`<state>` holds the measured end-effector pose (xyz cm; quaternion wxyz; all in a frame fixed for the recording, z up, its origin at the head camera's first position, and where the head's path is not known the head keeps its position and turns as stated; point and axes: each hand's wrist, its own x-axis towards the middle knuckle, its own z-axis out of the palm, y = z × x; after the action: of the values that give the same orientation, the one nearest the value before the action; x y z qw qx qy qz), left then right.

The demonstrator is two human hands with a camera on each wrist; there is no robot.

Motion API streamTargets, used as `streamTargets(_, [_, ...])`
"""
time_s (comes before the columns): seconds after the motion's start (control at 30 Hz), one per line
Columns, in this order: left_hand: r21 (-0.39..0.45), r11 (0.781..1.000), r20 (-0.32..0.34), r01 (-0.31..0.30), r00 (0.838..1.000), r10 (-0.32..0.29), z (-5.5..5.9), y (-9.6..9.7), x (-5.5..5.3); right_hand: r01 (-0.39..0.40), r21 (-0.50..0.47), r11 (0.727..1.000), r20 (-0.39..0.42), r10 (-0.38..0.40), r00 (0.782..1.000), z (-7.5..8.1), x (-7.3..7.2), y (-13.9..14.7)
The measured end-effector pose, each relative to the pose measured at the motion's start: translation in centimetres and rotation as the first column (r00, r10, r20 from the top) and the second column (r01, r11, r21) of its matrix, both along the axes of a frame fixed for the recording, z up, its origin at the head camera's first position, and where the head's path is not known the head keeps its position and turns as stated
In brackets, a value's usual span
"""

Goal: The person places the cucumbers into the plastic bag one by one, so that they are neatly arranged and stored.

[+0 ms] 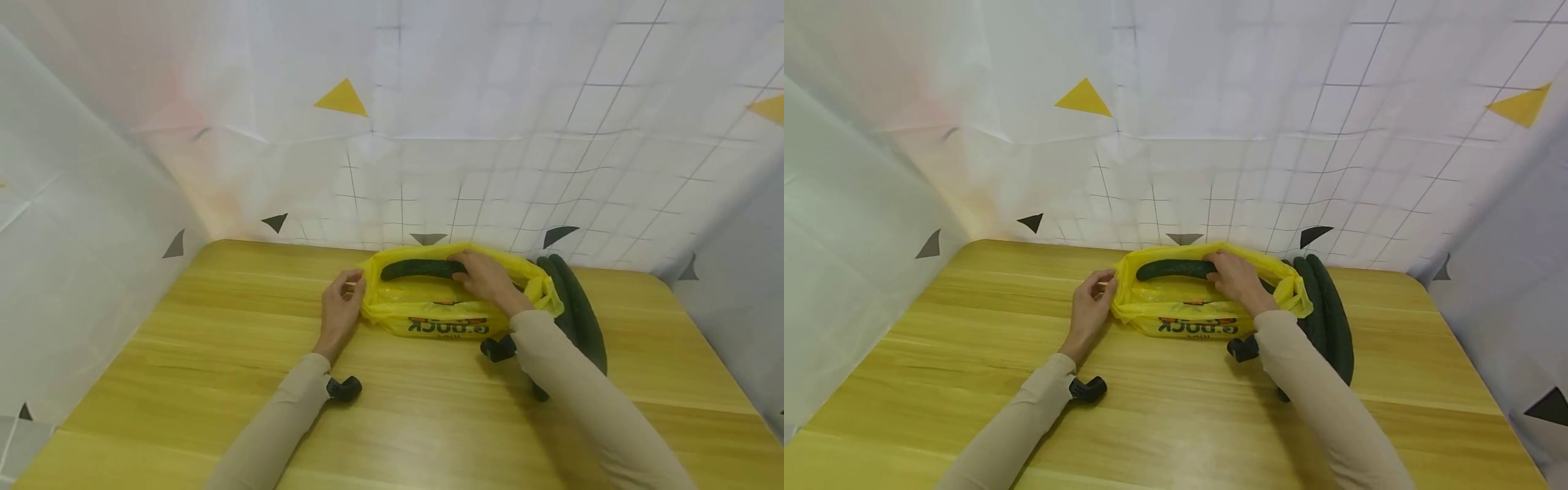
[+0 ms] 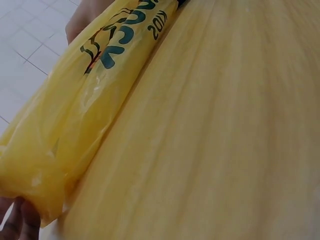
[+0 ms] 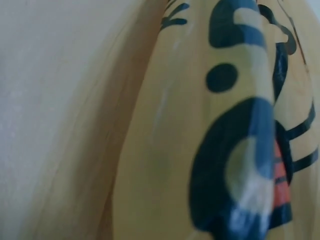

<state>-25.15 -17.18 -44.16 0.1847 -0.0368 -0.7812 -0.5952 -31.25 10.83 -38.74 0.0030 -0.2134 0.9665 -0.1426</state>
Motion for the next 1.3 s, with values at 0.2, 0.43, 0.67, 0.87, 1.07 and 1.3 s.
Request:
streamTargets(0.2, [-0.023,1.0,0.004,-0.007,1.0,0.007,-0.8,-0.1,-0.4,0.024,-0.029,0.999,0.032,-0.023,0.999,0.0,0.0,-0.1])
streamTargets(0.43, [-0.025,1.0,-0.016,-0.011,1.0,0.01,-0.9,-0.1,-0.3,0.033,-0.04,0.999,0.034,-0.032,0.999,-0.2,0.0,-0.2])
streamTargets(0.67, [-0.012,1.0,-0.009,0.006,1.0,-0.006,0.3,0.1,0.4,0.016,-0.045,0.999,0.007,-0.016,1.0,-0.6,-0.3,0.0])
streamTargets(0.87, [-0.04,0.999,-0.005,0.024,1.0,-0.024,2.2,0.4,1.8,0.026,-0.085,0.996,0.022,-0.024,0.999,-0.9,-0.3,0.2])
streamTargets(1.07, [-0.051,0.998,0.014,0.022,1.0,-0.022,2.5,0.4,1.9,0.052,-0.126,0.991,0.058,-0.045,0.997,-1.2,-0.4,0.4])
streamTargets(1.3, [-0.047,0.998,0.03,0.032,0.999,-0.031,2.4,0.4,1.8,0.048,-0.135,0.99,0.055,-0.041,0.998,-1.2,-0.2,0.6])
